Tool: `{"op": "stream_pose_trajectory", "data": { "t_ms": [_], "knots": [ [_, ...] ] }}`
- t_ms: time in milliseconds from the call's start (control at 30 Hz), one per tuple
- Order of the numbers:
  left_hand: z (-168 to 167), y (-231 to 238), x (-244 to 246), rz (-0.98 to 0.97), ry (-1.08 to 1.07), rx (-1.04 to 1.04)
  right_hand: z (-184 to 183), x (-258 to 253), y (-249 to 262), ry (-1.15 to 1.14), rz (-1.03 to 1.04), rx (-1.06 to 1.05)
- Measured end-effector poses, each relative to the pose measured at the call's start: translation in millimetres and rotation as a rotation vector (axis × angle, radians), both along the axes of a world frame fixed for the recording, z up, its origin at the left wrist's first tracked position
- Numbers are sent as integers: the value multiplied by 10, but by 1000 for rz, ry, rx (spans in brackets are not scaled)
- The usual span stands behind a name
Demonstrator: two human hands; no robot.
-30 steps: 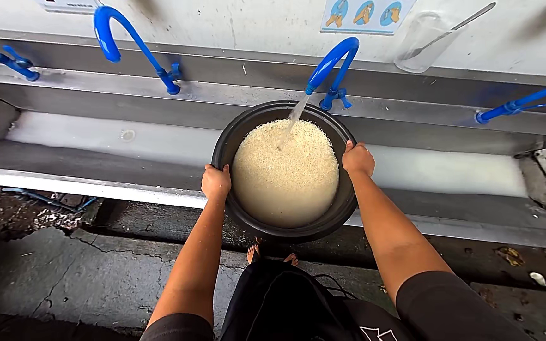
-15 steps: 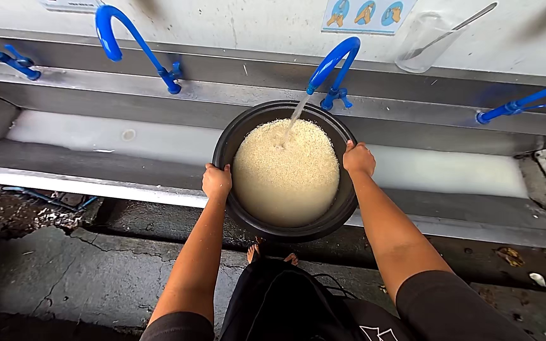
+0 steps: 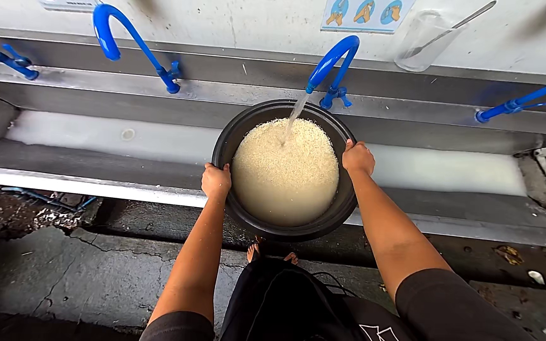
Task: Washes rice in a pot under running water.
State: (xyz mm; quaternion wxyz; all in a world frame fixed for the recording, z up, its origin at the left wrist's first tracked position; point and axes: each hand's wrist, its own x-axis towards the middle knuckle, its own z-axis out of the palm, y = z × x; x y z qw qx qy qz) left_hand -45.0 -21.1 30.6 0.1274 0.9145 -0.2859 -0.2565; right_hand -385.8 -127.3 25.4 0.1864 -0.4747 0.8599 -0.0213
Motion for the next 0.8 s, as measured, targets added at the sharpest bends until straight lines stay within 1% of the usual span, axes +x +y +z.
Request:
{"op": "stream_pose_trajectory", "data": {
  "t_ms": [800],
  "knots": [
    [6, 12, 2, 0, 13, -14, 3, 4, -7, 0, -2, 6]
  ]
}}
